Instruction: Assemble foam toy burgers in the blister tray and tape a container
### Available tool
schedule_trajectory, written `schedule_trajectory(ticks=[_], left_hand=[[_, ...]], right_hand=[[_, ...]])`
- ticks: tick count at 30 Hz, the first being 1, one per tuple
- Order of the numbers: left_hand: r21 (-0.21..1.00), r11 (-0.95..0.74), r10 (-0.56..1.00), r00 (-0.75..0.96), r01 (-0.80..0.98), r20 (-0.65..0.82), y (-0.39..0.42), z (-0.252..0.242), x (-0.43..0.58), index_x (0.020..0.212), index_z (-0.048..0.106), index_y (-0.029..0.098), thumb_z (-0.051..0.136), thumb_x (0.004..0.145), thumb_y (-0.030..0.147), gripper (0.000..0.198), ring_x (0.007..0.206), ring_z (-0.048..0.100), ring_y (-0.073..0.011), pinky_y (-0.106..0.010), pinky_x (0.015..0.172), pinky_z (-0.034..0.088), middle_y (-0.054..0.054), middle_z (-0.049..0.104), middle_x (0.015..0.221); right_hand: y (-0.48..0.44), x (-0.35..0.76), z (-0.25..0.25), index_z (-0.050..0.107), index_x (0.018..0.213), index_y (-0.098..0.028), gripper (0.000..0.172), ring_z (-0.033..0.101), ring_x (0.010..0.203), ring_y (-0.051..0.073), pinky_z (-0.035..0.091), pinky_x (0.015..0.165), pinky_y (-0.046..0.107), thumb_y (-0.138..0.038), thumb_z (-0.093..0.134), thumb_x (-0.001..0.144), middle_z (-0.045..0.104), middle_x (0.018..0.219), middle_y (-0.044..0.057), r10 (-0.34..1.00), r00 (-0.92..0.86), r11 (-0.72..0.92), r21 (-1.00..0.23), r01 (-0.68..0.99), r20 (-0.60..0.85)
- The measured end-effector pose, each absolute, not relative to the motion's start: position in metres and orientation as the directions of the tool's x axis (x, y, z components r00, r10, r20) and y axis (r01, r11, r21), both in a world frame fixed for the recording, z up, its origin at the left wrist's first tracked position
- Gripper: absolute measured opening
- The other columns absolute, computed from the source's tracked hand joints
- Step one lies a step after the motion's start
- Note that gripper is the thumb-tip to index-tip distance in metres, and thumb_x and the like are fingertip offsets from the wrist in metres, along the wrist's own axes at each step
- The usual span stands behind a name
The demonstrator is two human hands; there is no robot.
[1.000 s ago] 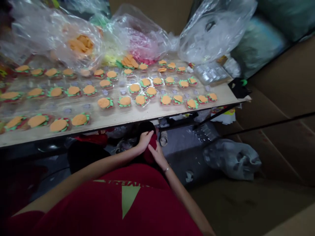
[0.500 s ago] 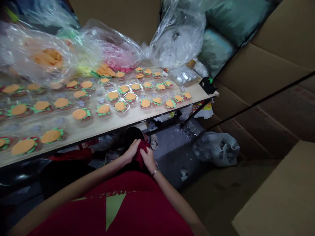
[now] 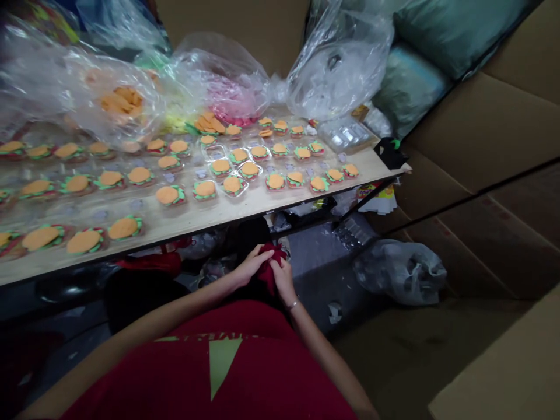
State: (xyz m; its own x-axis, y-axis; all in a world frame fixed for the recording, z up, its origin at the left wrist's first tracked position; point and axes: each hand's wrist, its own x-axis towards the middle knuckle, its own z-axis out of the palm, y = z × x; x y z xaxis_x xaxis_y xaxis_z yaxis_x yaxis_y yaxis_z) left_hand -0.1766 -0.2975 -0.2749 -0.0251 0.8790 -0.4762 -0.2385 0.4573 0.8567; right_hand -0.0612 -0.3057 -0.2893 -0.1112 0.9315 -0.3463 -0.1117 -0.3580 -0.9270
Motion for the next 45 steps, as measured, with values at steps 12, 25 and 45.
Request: schedule_trajectory(ticks=[12,25,45], left_hand=[[0.837,0.427,0.864,-0.119,-0.342,-0.489,-0.301,-0.274,-0.218,0.097,0.061,0.015,0.071,0.068,0.043,0.041,0.084,0.061,-0.0192,-0.030,0.077,0.046,-0.007,0.066,0.095],[0.828,0.422,0.857,-0.135,-0.370,-0.497,-0.291,-0.280,-0.232,0.093,0.063,0.013,0.073,0.066,0.044,0.042,0.080,0.060,-0.0189,-0.029,0.073,0.045,-0.008,0.067,0.089],[0.872,0.338,0.903,-0.140,-0.354,-0.407,-0.314,-0.269,-0.231,0.099,0.063,0.015,0.070,0.070,0.038,0.037,0.091,0.060,-0.0203,-0.030,0.085,0.045,-0.008,0.067,0.097]], right_hand=[[-0.297,-0.101,-0.282,0.068,0.087,-0.013,0.032,0.055,0.069,0.014,0.043,0.066,0.024,-0.041,0.061,0.074,0.067,0.079,0.003,0.935,-0.205,-0.299,-0.954,-0.020,-0.289],[-0.287,-0.112,-0.285,0.068,0.087,-0.012,0.031,0.053,0.068,0.014,0.044,0.066,0.025,-0.040,0.058,0.079,0.066,0.078,0.003,0.934,-0.232,-0.269,-0.962,0.052,-0.273],[-0.309,-0.110,-0.268,0.068,0.091,-0.012,0.030,0.057,0.074,0.016,0.046,0.071,0.027,-0.039,0.057,0.081,0.068,0.085,0.005,0.946,-0.265,-0.175,-0.983,0.061,-0.184]])
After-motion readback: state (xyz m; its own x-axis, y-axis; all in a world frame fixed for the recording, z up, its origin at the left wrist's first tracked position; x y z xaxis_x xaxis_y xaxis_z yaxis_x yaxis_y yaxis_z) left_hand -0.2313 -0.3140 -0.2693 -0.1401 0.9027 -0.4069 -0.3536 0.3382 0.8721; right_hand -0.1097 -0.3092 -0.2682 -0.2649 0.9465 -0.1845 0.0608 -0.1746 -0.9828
